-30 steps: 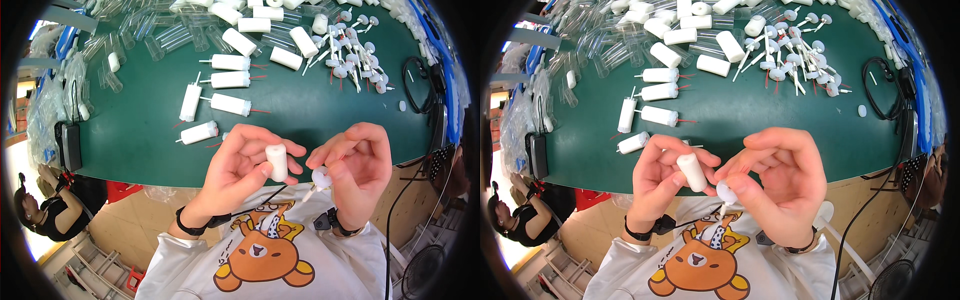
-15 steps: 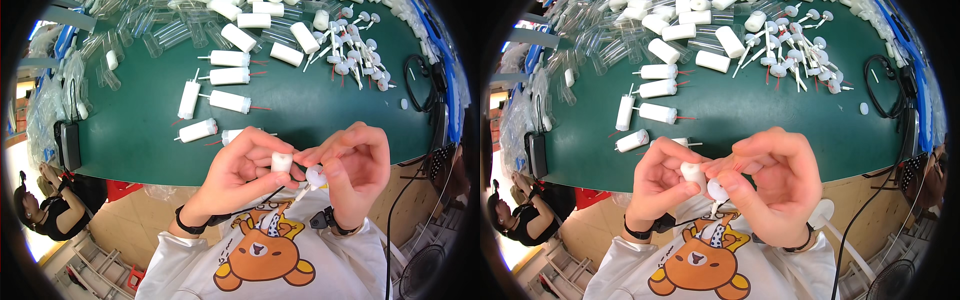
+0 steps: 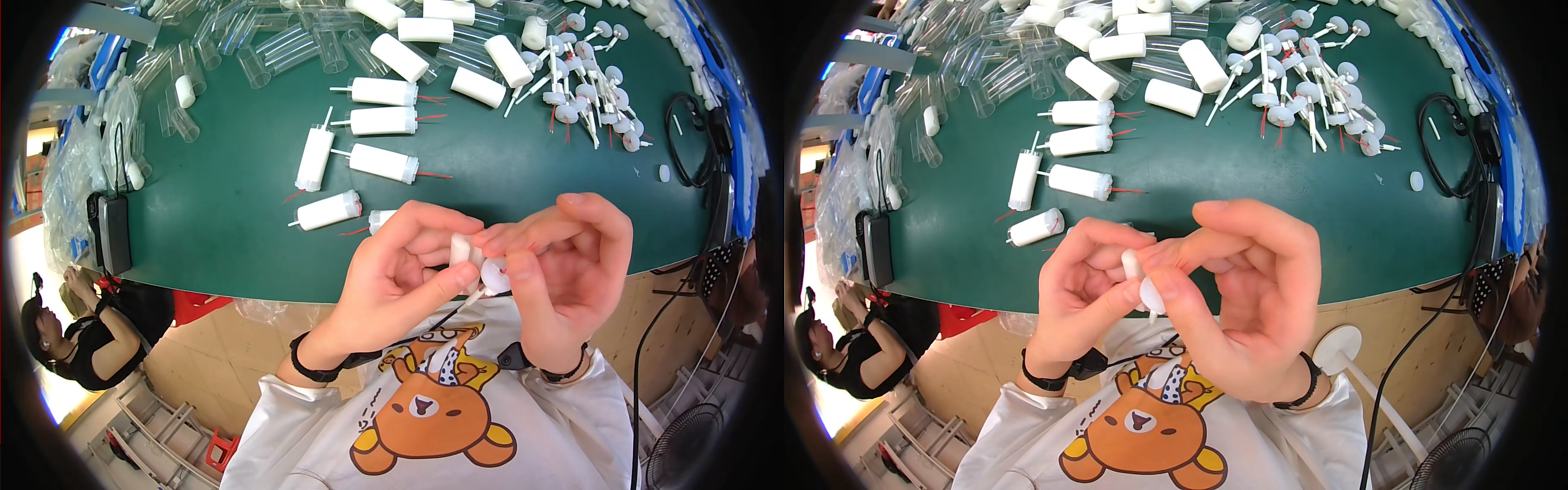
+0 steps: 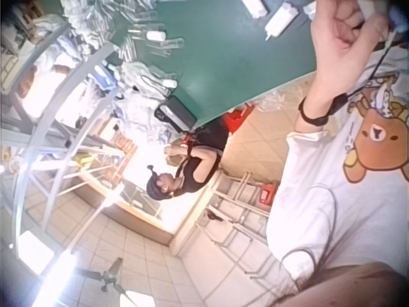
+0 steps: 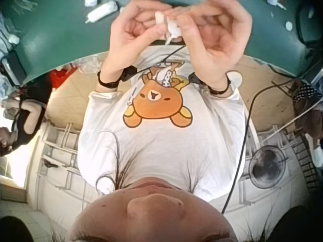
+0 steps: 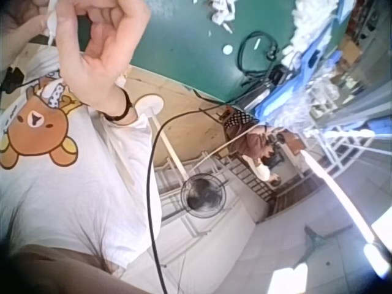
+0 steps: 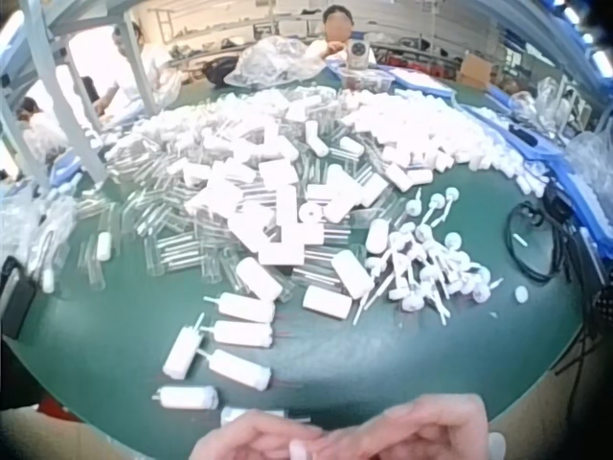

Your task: Assembling small white plastic components by hand at a workbench.

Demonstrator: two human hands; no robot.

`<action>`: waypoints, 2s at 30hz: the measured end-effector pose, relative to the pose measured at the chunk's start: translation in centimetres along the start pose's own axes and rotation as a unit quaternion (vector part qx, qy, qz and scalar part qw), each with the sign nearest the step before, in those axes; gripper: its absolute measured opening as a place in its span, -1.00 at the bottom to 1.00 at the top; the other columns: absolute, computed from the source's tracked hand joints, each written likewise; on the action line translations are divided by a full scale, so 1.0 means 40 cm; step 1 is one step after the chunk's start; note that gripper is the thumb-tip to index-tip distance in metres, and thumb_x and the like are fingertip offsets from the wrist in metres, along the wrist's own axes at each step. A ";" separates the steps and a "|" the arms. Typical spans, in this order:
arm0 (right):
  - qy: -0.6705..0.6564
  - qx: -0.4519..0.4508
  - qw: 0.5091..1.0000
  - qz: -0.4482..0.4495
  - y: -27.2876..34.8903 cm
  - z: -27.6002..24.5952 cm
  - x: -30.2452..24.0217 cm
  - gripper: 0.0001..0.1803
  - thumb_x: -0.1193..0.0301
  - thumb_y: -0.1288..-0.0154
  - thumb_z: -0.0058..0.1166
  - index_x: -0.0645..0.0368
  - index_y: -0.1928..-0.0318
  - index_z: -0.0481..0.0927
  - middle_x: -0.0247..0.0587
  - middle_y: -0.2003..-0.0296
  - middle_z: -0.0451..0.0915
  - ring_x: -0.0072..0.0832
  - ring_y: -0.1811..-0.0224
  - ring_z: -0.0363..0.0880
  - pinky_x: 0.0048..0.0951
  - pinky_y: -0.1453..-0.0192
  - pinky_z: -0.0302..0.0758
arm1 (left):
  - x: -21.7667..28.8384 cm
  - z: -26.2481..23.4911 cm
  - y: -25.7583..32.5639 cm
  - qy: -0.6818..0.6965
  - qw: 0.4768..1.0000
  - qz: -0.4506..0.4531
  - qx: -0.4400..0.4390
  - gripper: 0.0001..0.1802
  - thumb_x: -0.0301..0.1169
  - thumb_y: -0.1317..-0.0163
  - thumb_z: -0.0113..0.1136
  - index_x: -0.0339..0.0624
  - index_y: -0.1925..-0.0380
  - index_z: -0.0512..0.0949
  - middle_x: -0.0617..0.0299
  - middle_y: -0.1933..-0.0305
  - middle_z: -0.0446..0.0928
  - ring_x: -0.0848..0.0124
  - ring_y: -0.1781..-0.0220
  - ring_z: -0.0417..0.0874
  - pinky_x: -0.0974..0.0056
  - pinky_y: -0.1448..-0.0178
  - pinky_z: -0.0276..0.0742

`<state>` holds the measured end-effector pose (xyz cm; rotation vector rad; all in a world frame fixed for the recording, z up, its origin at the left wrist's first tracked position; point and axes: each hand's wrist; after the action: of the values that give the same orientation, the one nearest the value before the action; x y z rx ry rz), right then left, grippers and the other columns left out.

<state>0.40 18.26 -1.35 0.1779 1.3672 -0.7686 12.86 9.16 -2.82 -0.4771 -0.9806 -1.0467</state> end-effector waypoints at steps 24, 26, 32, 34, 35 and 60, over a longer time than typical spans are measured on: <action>0.096 0.027 0.995 0.028 -0.001 0.022 0.026 -0.65 0.77 -0.04 0.10 0.34 0.15 0.35 -0.12 0.27 0.44 -0.53 0.34 0.52 -0.58 0.23 0.43 | -0.003 -0.003 -0.004 -0.002 1.000 -0.019 0.000 -0.66 -0.67 -0.23 -0.10 -0.42 -0.03 0.24 0.01 0.03 0.46 0.36 0.06 0.56 0.34 0.06 0.56; 0.104 0.010 0.994 0.002 0.001 0.016 0.037 -0.66 0.78 -0.04 0.10 0.33 0.16 0.34 -0.11 0.28 0.45 -0.52 0.35 0.52 -0.58 0.24 0.43 | -0.006 -0.007 -0.004 -0.023 1.000 -0.011 -0.014 -0.66 -0.67 -0.23 -0.10 -0.41 -0.03 0.23 0.01 0.04 0.46 0.37 0.10 0.57 0.37 0.11 0.58; 0.050 0.005 0.998 -0.034 0.003 0.023 0.049 -0.68 0.80 -0.05 0.06 0.32 0.19 0.33 -0.09 0.32 0.45 -0.47 0.34 0.52 -0.56 0.27 0.44 | -0.006 -0.003 -0.004 0.004 1.000 0.016 -0.001 -0.62 -0.67 -0.23 -0.10 -0.38 -0.05 0.18 0.00 0.03 0.45 0.38 0.07 0.55 0.37 0.08 0.57; 0.026 0.011 0.999 -0.036 0.005 0.023 0.049 -0.68 0.80 -0.05 0.05 0.32 0.19 0.33 -0.09 0.33 0.45 -0.46 0.34 0.53 -0.56 0.29 0.45 | -0.009 -0.008 -0.005 0.013 1.000 0.012 -0.013 -0.63 -0.66 -0.23 -0.11 -0.38 -0.06 0.18 -0.01 0.03 0.44 0.37 0.05 0.54 0.34 0.05 0.57; 0.011 0.014 0.999 -0.043 0.006 0.023 0.050 -0.68 0.81 -0.06 0.04 0.31 0.19 0.33 -0.09 0.33 0.45 -0.45 0.33 0.53 -0.56 0.30 0.45 | -0.010 -0.010 -0.006 0.022 0.999 0.008 -0.025 -0.63 -0.65 -0.24 -0.11 -0.38 -0.06 0.18 -0.02 0.02 0.44 0.36 0.03 0.53 0.32 0.02 0.57; 0.051 -0.015 0.990 -0.132 0.014 0.022 0.068 -0.72 0.80 -0.06 0.03 0.29 0.22 0.34 -0.06 0.32 0.44 -0.33 0.30 0.56 -0.36 0.16 0.56 | -0.007 -0.005 -0.002 0.001 1.000 -0.003 0.004 -0.64 -0.68 -0.23 -0.09 -0.37 -0.04 0.24 0.03 0.01 0.45 0.37 -0.04 0.49 0.39 0.01 0.44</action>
<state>1.47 17.15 -3.83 0.0122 1.5172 -0.9689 12.81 9.12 -3.19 -0.4664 -0.9854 -1.0479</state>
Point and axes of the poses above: each hand's wrist, its own y-axis away from the middle knuckle, its own z-axis out of the palm, x = y × z
